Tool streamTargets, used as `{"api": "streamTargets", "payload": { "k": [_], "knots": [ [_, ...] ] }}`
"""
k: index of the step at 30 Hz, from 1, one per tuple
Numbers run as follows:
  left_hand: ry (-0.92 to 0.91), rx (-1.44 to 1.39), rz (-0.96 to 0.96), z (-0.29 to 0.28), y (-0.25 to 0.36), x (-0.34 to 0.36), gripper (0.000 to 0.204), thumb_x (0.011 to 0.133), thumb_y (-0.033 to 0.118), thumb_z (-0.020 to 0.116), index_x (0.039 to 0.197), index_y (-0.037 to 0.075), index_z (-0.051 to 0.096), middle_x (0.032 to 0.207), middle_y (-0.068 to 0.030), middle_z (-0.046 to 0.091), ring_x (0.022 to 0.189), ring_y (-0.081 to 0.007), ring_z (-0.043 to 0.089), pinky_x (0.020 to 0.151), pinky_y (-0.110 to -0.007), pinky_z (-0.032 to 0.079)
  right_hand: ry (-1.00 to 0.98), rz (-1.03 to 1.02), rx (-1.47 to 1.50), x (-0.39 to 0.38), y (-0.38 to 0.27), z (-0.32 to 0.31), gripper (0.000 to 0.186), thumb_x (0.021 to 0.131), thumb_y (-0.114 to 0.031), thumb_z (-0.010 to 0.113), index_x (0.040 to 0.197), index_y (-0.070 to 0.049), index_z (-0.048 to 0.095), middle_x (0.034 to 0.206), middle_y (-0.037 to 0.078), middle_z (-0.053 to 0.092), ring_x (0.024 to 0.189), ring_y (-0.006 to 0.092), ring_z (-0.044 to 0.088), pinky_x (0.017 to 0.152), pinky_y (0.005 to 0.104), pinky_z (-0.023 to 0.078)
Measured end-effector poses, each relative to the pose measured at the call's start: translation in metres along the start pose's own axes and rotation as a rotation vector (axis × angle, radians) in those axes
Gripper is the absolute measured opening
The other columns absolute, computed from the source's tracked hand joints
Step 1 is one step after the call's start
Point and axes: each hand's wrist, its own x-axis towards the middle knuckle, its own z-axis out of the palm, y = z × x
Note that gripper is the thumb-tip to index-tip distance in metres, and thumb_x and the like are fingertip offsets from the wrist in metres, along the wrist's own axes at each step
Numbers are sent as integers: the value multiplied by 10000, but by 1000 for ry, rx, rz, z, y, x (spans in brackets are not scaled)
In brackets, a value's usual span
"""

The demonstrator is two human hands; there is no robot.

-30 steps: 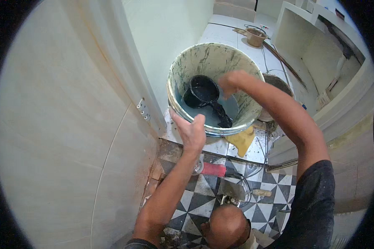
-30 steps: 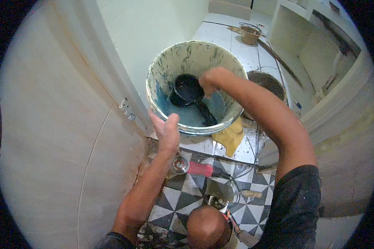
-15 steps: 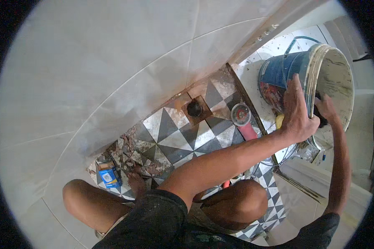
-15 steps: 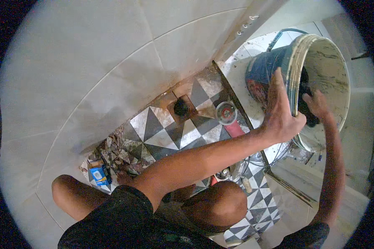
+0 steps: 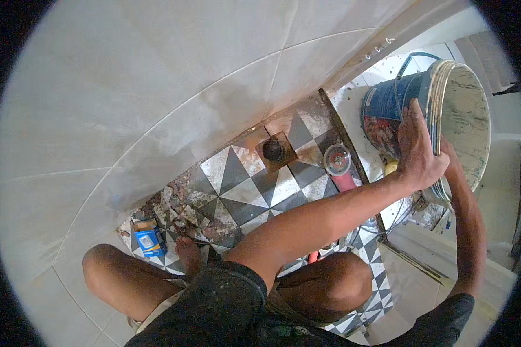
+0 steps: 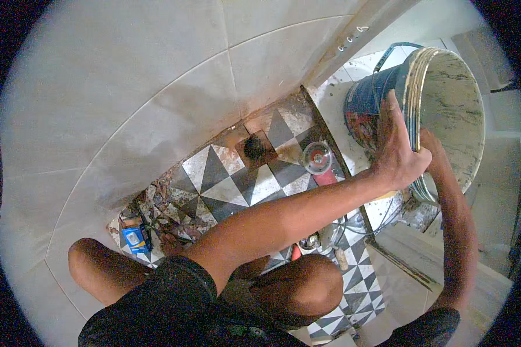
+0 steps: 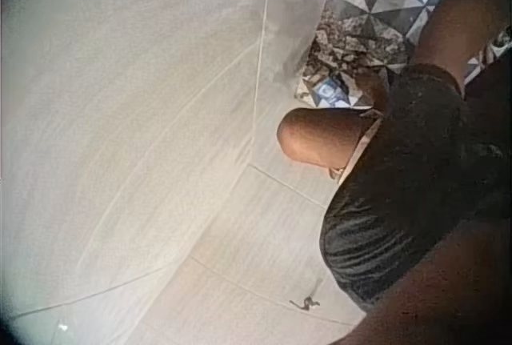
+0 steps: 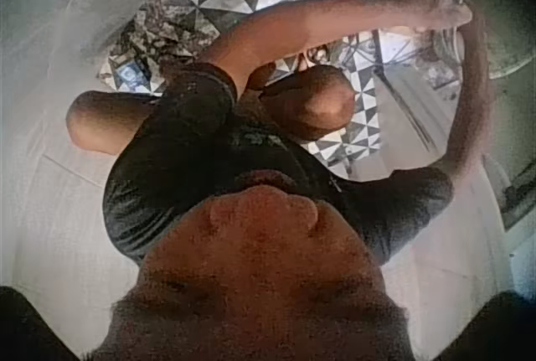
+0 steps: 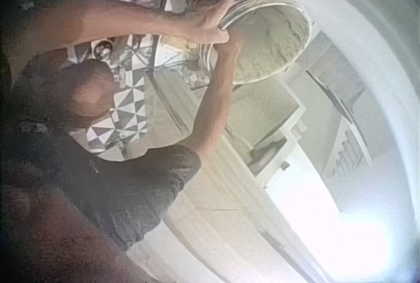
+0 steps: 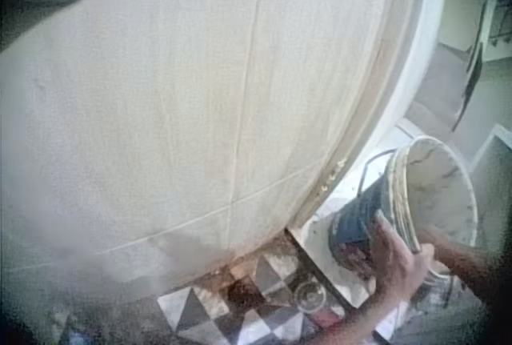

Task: Installing and fitting floor tiles around a floor drain.

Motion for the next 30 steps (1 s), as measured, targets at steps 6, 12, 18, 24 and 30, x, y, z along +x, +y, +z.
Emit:
{"api": "streamTargets", "payload": {
  "k": [6,12,18,24,30],
  "knots": [
    [-57,49,14,-6,-9,4,1007,689,154,612,1445,-189,42,1466,-439,156,1405,-544,161,1181,-540,101,47,281,311,-29,-83,-60,364,759,-213,688,1002,59,699,799,125,700,662,176,612,635,377,504],
    [-83,66,-37,7,1,30,994,695,190,617,1428,-201,70,1455,-424,196,1400,-521,187,1192,-494,122,104,471,409,-62,-83,-121,293,808,-179,697,979,59,689,805,111,701,693,193,633,689,376,506],
    [-190,113,-201,16,0,62,1006,702,242,635,1415,-215,92,1455,-403,236,1403,-489,220,1193,-465,151,260,473,541,-79,-72,-130,247,836,-156,683,943,66,702,787,88,695,684,172,633,671,362,504],
    [-223,184,-258,23,-6,103,1158,662,358,696,1411,-237,44,1451,-405,275,1385,-455,296,1174,-372,229,377,443,613,-84,-85,-144,249,874,-159,667,953,73,708,779,72,687,665,153,619,652,328,497],
    [-257,268,-326,11,0,109,1173,700,460,716,1451,-176,78,1499,-352,242,1431,-401,249,1178,-410,237,460,334,630,-76,-78,-173,246,899,-194,661,984,33,703,800,64,686,656,152,621,640,338,505]
  ]
}}
